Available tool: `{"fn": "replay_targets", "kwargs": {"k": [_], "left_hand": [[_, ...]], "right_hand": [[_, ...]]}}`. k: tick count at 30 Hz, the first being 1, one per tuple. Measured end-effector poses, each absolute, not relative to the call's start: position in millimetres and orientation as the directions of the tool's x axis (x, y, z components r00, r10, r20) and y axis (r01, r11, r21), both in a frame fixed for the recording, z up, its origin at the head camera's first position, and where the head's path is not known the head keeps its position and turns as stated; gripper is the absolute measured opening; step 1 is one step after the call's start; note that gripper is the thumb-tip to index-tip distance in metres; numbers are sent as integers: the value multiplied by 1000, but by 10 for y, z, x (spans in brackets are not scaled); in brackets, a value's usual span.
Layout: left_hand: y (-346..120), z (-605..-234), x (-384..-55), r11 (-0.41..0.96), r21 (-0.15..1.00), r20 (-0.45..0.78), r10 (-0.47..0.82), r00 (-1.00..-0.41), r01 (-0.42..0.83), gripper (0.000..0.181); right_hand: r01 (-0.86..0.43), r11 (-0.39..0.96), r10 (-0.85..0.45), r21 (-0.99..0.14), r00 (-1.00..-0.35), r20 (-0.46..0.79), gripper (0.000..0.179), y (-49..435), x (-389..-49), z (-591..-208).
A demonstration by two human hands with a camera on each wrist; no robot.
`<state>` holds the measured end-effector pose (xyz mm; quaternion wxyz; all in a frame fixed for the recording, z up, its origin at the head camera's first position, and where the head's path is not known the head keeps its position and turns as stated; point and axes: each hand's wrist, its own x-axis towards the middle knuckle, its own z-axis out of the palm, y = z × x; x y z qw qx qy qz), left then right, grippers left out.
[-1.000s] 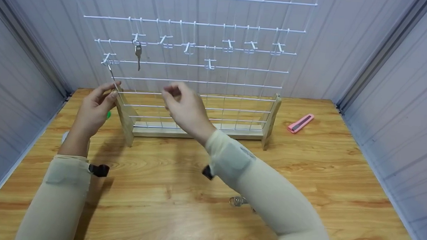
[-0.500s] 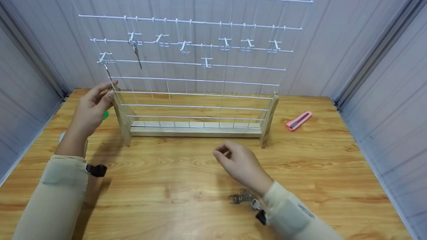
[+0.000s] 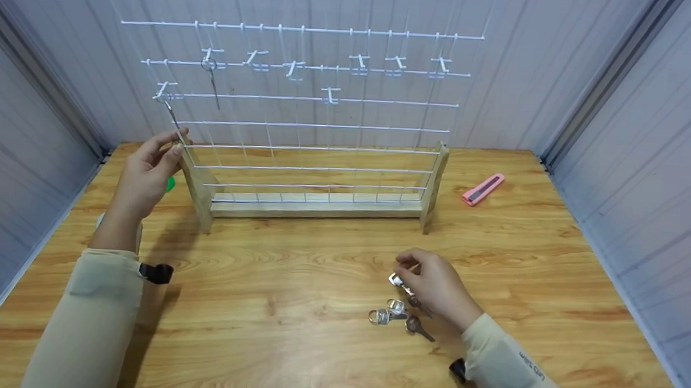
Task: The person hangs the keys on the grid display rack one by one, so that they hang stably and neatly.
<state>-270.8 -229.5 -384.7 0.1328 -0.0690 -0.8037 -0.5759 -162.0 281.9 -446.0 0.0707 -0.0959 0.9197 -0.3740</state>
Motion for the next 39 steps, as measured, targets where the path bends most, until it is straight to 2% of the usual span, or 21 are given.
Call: {"fn": "replay_targets", "kwargs": {"k": [6,21,26,34,39], "left_hand": [[-2294,-3826,-2716,335,907,283,-40,-958,254,46],[-2293,-3846,-2718,346,901,297,-52,-953,262,43],[-2293,-3855,-2721,338,902,301,-51,-952,268,43],[-2305,-3850,-2710,352,897,295,-32,-955,266,45],[-2311,-3842,-2707,350,898,293,-29,-956,265,45]], "right_hand": [[-128,741,-224,-660,-973,-62,29,2909,-1650,-4543],[-63,757,-242,-651,-951,-190,42,2862,-1727,-4587],[-77,757,-273,-648,-939,-208,45,2841,-1744,-4580],[-157,808,-293,-568,-944,-155,25,2808,-1749,-4563],[-206,838,-300,-505,-948,-112,20,2765,-1740,-4565]]}}
